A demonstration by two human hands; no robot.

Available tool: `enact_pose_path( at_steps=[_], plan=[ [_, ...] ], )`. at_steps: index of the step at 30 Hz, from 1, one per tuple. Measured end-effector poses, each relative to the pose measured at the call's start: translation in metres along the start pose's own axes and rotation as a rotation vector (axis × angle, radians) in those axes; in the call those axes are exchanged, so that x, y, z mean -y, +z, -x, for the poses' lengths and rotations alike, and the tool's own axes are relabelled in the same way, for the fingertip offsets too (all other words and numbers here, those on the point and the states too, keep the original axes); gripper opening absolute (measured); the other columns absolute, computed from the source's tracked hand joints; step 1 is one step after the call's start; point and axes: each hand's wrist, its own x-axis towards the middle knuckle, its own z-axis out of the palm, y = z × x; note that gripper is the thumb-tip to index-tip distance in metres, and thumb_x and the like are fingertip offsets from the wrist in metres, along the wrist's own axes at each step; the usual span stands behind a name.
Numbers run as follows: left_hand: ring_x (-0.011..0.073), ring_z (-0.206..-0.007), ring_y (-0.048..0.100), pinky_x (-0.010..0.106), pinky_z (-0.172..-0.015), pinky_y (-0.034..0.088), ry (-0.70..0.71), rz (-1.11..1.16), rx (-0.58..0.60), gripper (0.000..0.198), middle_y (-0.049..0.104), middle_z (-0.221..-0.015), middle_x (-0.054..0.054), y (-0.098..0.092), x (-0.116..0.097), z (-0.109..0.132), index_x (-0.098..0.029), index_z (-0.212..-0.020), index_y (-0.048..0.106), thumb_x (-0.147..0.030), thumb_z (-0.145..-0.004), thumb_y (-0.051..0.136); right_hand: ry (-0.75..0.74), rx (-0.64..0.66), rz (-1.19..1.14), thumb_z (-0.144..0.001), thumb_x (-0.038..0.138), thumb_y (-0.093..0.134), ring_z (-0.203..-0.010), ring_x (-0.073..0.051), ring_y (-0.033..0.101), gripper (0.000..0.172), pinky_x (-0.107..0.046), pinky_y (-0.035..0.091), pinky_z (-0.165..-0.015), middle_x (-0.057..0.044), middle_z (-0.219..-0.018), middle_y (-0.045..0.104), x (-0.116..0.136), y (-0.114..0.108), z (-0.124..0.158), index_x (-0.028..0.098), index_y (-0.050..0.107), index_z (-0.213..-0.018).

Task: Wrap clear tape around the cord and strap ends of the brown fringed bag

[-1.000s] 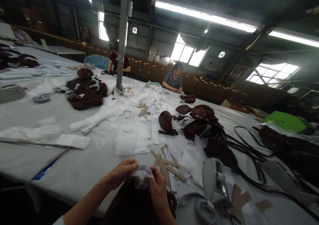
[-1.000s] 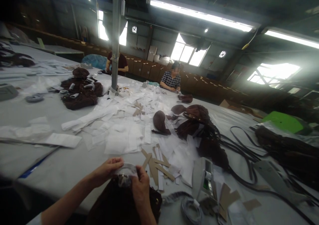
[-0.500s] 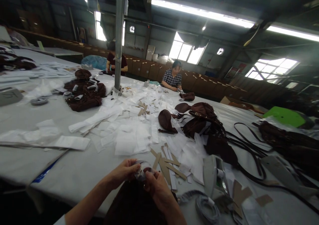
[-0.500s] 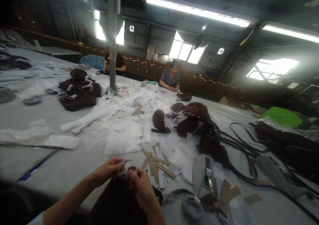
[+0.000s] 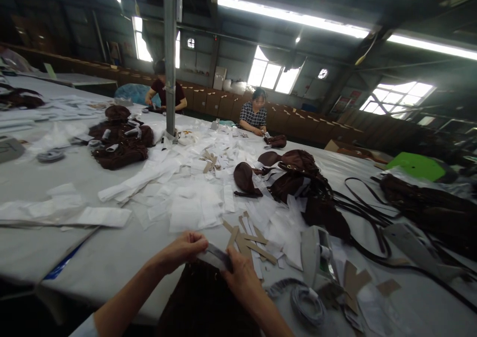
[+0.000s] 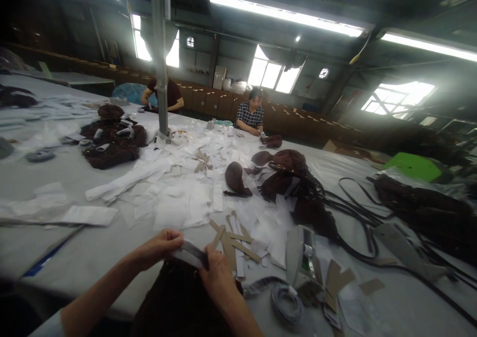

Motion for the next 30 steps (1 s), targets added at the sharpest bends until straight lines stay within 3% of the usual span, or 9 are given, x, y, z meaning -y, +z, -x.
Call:
enact_pose_path(
  at_steps=[4,9,12,17,23,26,30],
  plan=[
    [0.0062,-0.044,0.034,0.021,-0.044,0.02,0.002,-0.121,0.071,0.042,0.047,-0.051,-0.005,-0.002,-0.012,0.005,-0.015,-0.064,0.053,-0.054,-0.072,0.068,0.09,-0.055,-0.144,-0.061,0.007,0.051,-0.074,-0.02,0.059,0.033,-0.029,0.039,-0.069,-0.002,-0.077,0.064,-0.003,0.001,-0.001,0.019,0.059,-0.091],
    [0.0065,-0.046,0.035,0.021,-0.043,0.021,-0.039,-0.287,0.081,0.039,0.048,-0.055,-0.005,-0.001,-0.023,0.0,-0.014,-0.07,0.058,-0.052,-0.076,0.064,0.159,-0.169,-0.386,-0.068,0.014,0.05,-0.075,-0.021,0.06,0.019,-0.03,0.042,-0.069,-0.004,-0.074,0.067,-0.011,-0.001,-0.008,0.018,0.065,-0.079],
    [0.0059,-0.043,0.033,0.021,-0.041,0.019,-0.037,-0.265,0.052,0.039,0.047,-0.052,-0.005,0.0,-0.018,-0.008,-0.013,-0.07,0.061,-0.051,-0.07,0.07,0.187,-0.196,-0.549,-0.074,0.022,0.051,-0.076,-0.02,0.062,0.024,-0.029,0.045,-0.068,-0.004,-0.083,0.07,-0.009,0.005,-0.009,0.018,0.065,-0.093],
    [0.0056,-0.039,0.033,0.02,-0.04,0.018,-0.016,-0.161,0.012,0.043,0.048,-0.048,-0.005,0.002,-0.005,-0.015,-0.015,-0.067,0.056,-0.056,-0.072,0.065,0.373,-0.368,-1.25,-0.065,0.025,0.067,-0.059,-0.012,0.054,0.03,-0.023,0.041,-0.055,0.0,-0.074,0.066,0.007,0.028,-0.014,0.016,0.063,-0.093],
    [0.0092,-0.047,0.048,0.02,-0.046,0.032,0.041,-0.188,-0.032,0.043,0.056,-0.053,-0.002,0.007,0.0,-0.015,-0.014,-0.072,0.06,-0.057,-0.073,0.065,0.45,-0.513,-1.456,-0.058,0.016,0.066,-0.054,-0.007,0.048,0.037,-0.019,0.039,-0.053,0.005,-0.069,0.061,0.013,0.048,-0.026,0.019,0.06,-0.094],
    [0.0091,-0.047,0.048,0.02,-0.048,0.035,0.072,-0.158,-0.066,0.043,0.056,-0.054,-0.001,0.012,0.001,-0.017,-0.013,-0.072,0.063,-0.056,-0.075,0.064,0.473,-0.503,-1.556,-0.056,0.014,0.066,-0.052,-0.007,0.048,0.032,-0.019,0.038,-0.051,0.006,-0.064,0.06,0.014,0.052,-0.028,0.019,0.062,-0.088],
    [0.0096,-0.057,0.051,0.02,-0.055,0.039,0.117,0.048,-0.112,0.042,0.062,-0.066,0.002,0.021,0.004,-0.021,-0.012,-0.073,0.064,-0.054,-0.071,0.07,0.486,-0.382,-1.685,-0.058,0.016,0.07,-0.058,-0.01,0.054,0.02,-0.021,0.042,-0.053,0.002,-0.068,0.064,0.019,0.054,-0.026,0.018,0.064,-0.077]
  ],
)
